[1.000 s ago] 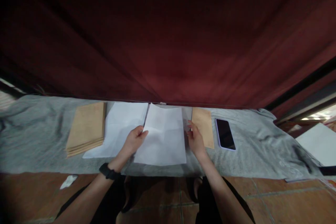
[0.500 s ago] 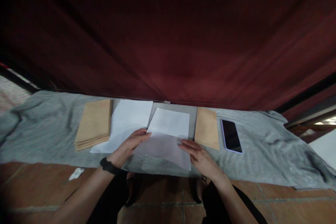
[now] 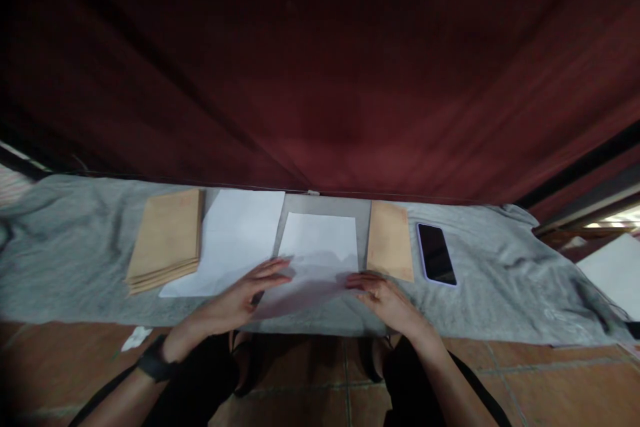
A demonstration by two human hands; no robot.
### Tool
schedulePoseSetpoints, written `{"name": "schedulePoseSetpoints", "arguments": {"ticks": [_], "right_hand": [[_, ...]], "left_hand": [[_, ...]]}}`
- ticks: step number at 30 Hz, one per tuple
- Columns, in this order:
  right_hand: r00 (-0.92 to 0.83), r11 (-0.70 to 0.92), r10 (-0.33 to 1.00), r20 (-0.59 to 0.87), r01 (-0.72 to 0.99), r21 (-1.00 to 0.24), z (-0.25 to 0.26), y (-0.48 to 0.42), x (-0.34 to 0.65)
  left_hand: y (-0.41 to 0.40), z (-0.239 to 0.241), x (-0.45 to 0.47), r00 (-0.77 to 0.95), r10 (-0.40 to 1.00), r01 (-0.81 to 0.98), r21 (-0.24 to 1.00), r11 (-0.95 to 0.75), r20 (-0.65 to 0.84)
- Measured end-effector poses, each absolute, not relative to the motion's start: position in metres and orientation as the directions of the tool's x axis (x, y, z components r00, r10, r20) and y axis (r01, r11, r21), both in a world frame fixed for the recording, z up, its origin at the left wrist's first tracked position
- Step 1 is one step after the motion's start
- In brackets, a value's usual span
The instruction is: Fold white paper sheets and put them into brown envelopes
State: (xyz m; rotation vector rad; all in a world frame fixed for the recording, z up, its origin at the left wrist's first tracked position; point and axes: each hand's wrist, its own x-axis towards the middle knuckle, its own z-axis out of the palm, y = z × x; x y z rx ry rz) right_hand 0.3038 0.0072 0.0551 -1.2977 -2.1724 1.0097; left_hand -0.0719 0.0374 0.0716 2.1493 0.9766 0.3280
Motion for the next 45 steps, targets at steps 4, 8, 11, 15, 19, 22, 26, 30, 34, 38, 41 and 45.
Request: {"name": "schedulePoseSetpoints", "arguments": {"ticks": [4, 8, 11, 15, 19, 22, 26, 30, 34, 38, 41, 45], "right_hand": [[-0.264, 0.117, 0.96, -0.092, 0.679, -0.724, 0.056, 0.01, 0.292], [-0.037, -0.024, 0.996, -0.08, 0.761, -0.648, 0.055, 0.02, 0.277], [0.059, -0.076, 0.997, -0.048, 0.832, -0.549, 0.053, 0.026, 0.268], [0.104, -0.132, 0.99, -0.09, 0.9, -0.415, 0.054, 0.03, 0.259], [0.155, -0.191, 0.975, -0.157, 0.95, -0.248, 0.062, 0.033, 0.251], [0.178, -0.21, 0.967, -0.18, 0.962, -0.177, 0.069, 0.037, 0.244], [0.212, -0.231, 0.962, -0.174, 0.968, -0.099, 0.072, 0.045, 0.237], [0.22, -0.227, 0.969, -0.11, 0.972, -0.055, 0.068, 0.049, 0.23], [0.236, -0.236, 0.972, -0.019, 0.972, -0.005, 0.063, 0.052, 0.225], [0.178, -0.179, 0.982, 0.066, 0.983, 0.024, 0.06, 0.059, 0.225], [0.163, -0.167, 0.982, 0.094, 0.986, 0.028, 0.057, 0.068, 0.226], [0.185, -0.185, 0.976, 0.114, 0.983, -0.003, 0.051, 0.08, 0.226]], "left_hand": [[0.05, 0.066, -0.058, 0.561, 0.819, 0.516, 0.825, -0.233, -0.119], [0.062, 0.063, -0.048, 0.372, 0.895, 0.394, 0.915, 0.087, -0.246], [0.068, 0.062, -0.045, 0.307, 0.915, 0.316, 0.935, 0.161, -0.261], [0.073, 0.06, -0.038, 0.138, 0.971, 0.56, 0.824, 0.085, -0.194], [0.081, 0.064, -0.025, -0.003, 0.992, 0.835, 0.545, 0.073, -0.128], [0.087, 0.071, -0.015, -0.05, 0.984, 0.9, 0.42, 0.119, -0.171], [0.091, 0.079, -0.004, -0.105, 0.975, 0.936, 0.313, 0.164, -0.197], [0.093, 0.078, 0.003, -0.119, 0.975, 0.955, 0.246, 0.164, -0.188], [0.096, 0.072, 0.008, -0.117, 0.986, 0.968, 0.209, 0.139, -0.116], [0.099, 0.069, 0.013, -0.138, 0.987, 0.973, 0.176, 0.15, -0.076], [0.102, 0.069, 0.017, -0.148, 0.988, 0.972, 0.174, 0.155, -0.052], [0.107, 0.066, 0.02, -0.156, 0.988, 0.969, 0.192, 0.156, -0.014]]}}
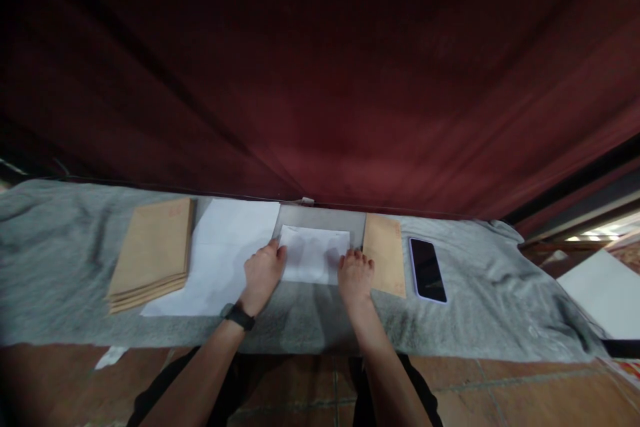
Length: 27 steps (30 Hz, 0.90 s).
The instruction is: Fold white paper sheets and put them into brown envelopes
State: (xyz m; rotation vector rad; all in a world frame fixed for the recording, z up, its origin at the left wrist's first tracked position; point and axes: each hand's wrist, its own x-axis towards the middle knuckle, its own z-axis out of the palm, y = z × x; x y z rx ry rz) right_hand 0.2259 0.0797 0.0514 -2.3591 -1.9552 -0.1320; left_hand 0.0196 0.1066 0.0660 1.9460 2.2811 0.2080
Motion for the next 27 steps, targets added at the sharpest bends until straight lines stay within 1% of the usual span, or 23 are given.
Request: {"name": "schedulePoseSetpoints", "arguments": {"ticks": [5, 12, 15, 17, 19, 21, 23, 25, 27], "right_hand": [[0.202, -0.202, 0.97, 0.134, 0.979, -0.008, 0.044, 0.087, 0.227], [0.219, -0.221, 0.967, 0.127, 0.975, 0.0, 0.045, 0.087, 0.228], [0.24, -0.242, 0.957, 0.162, 0.97, -0.013, 0.052, 0.087, 0.226], [0.243, -0.24, 0.946, 0.215, 0.97, -0.04, 0.056, 0.087, 0.222], [0.19, -0.17, 0.94, 0.283, 0.981, -0.092, 0.056, 0.089, 0.216], [0.071, -0.021, 0.939, 0.335, 0.988, -0.15, 0.051, 0.09, 0.207], [-0.058, 0.129, 0.937, 0.344, 0.973, -0.19, 0.04, 0.091, 0.197], [-0.122, 0.191, 0.941, 0.315, 0.961, -0.198, 0.028, 0.091, 0.188], [-0.137, 0.197, 0.948, 0.288, 0.962, -0.189, 0.017, 0.089, 0.183]], "left_hand": [[0.113, 0.062, 0.021, -0.16, 0.987, 0.967, 0.205, 0.152, 0.021], [0.117, 0.059, 0.023, -0.148, 0.988, 0.969, 0.204, 0.139, 0.03], [0.117, 0.058, 0.023, -0.139, 0.99, 0.971, 0.199, 0.132, 0.022], [0.117, 0.058, 0.023, -0.135, 0.991, 0.971, 0.203, 0.128, 0.021], [0.117, 0.058, 0.023, -0.131, 0.991, 0.971, 0.206, 0.122, 0.03], [0.117, 0.058, 0.023, -0.124, 0.992, 0.972, 0.206, 0.114, 0.036], [0.117, 0.059, 0.023, -0.117, 0.993, 0.972, 0.206, 0.108, 0.029], [0.117, 0.059, 0.023, -0.117, 0.993, 0.972, 0.206, 0.111, 0.016], [0.117, 0.059, 0.023, -0.117, 0.993, 0.972, 0.206, 0.111, 0.015]]}}
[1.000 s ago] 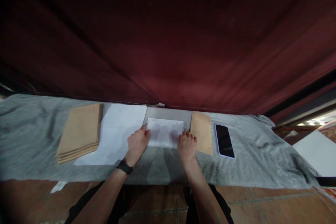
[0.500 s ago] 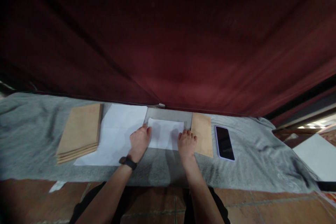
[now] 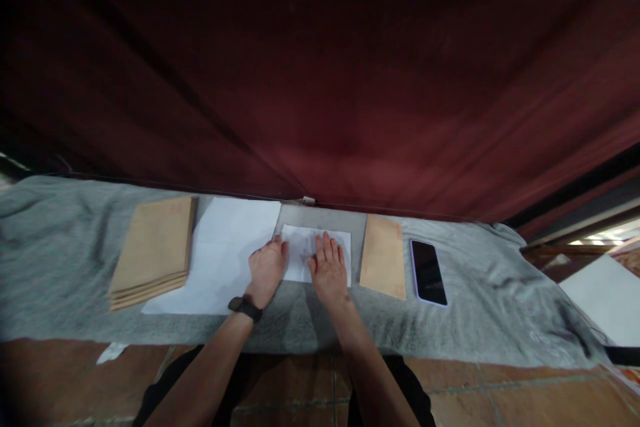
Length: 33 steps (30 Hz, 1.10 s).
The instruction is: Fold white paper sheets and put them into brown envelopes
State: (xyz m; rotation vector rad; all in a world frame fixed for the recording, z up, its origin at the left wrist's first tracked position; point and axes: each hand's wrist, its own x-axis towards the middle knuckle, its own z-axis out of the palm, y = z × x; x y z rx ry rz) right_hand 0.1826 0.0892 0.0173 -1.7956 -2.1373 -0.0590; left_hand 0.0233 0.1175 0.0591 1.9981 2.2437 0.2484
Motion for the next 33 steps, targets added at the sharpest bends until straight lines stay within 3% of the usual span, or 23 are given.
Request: {"name": "schedulePoseSetpoints", "arguments": {"ticks": [6, 9, 13, 15, 17, 21, 33], "right_hand": [[-0.14, 0.189, 0.949, 0.283, 0.97, -0.153, 0.006, 0.086, 0.184], [-0.139, 0.187, 0.947, 0.289, 0.971, -0.146, 0.006, 0.085, 0.184], [-0.138, 0.178, 0.953, 0.269, 0.975, -0.13, 0.008, 0.084, 0.183], [-0.155, 0.188, 0.954, 0.258, 0.976, -0.108, 0.009, 0.083, 0.183], [-0.172, 0.199, 0.952, 0.253, 0.976, -0.086, 0.008, 0.083, 0.184], [-0.168, 0.195, 0.95, 0.262, 0.978, -0.079, 0.006, 0.083, 0.187], [0.067, 0.0, 0.922, 0.381, 0.985, -0.174, -0.011, 0.085, 0.209]], "left_hand": [[0.118, 0.06, 0.022, -0.124, 0.992, 0.97, 0.212, 0.117, 0.02], [0.117, 0.062, 0.026, -0.123, 0.986, 0.974, 0.204, 0.098, 0.112], [0.111, 0.052, 0.043, 0.118, 0.956, 0.948, 0.257, -0.189, 0.27], [0.108, 0.041, 0.051, 0.27, 0.921, 0.896, 0.277, -0.347, 0.28], [0.106, 0.031, 0.058, 0.321, 0.911, 0.876, 0.284, -0.389, 0.257], [0.105, 0.019, 0.061, 0.307, 0.928, 0.892, 0.275, -0.358, 0.212], [0.102, 0.017, 0.053, 0.099, 0.98, 0.961, 0.238, -0.139, 0.173]]}}
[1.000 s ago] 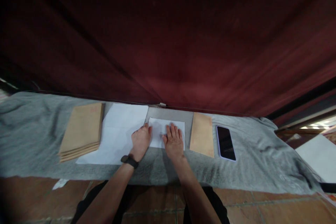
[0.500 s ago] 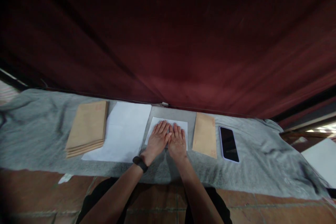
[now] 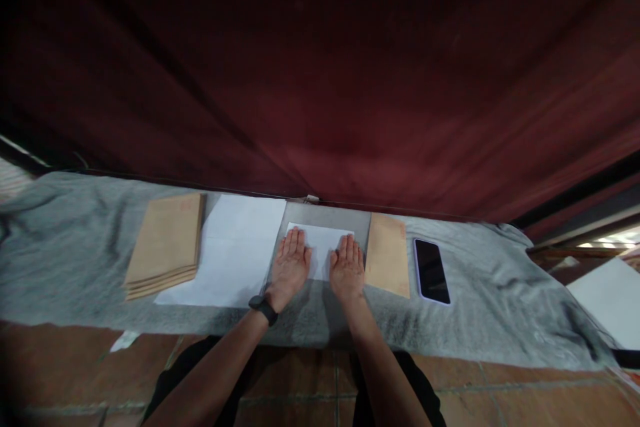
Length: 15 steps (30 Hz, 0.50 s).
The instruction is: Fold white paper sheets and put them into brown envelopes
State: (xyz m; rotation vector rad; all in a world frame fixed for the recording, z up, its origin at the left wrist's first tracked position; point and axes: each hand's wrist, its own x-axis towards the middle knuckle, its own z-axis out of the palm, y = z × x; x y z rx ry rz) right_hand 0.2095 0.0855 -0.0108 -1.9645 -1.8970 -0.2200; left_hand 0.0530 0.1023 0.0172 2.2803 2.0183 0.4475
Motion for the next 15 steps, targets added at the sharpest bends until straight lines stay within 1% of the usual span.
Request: {"name": "schedulePoseSetpoints", "arguments": {"ticks": [3, 5, 7, 10, 12, 15], "right_hand": [[0.113, -0.028, 0.915, 0.387, 0.975, -0.221, -0.007, 0.085, 0.212], [0.115, -0.008, 0.914, 0.389, 0.964, -0.265, 0.0, 0.088, 0.208], [0.052, 0.077, 0.923, 0.382, 0.946, -0.314, 0.007, 0.093, 0.197], [-0.117, 0.249, 0.934, 0.337, 0.891, -0.379, 0.012, 0.1, 0.175], [-0.177, 0.293, 0.935, 0.308, 0.875, -0.386, 0.011, 0.104, 0.164], [-0.16, 0.26, 0.943, 0.292, 0.901, -0.346, 0.006, 0.105, 0.158]], "left_hand": [[0.102, 0.02, 0.054, 0.072, 0.984, 0.963, 0.246, -0.111, 0.163], [0.102, 0.022, 0.054, 0.072, 0.986, 0.966, 0.234, -0.106, 0.148], [0.102, 0.024, 0.054, 0.081, 0.987, 0.971, 0.214, -0.109, 0.136], [0.102, 0.025, 0.053, 0.109, 0.987, 0.975, 0.178, -0.13, 0.122], [0.102, 0.025, 0.052, 0.119, 0.986, 0.979, 0.15, -0.136, 0.116], [0.102, 0.024, 0.052, 0.115, 0.986, 0.984, 0.124, -0.13, 0.119]]}}
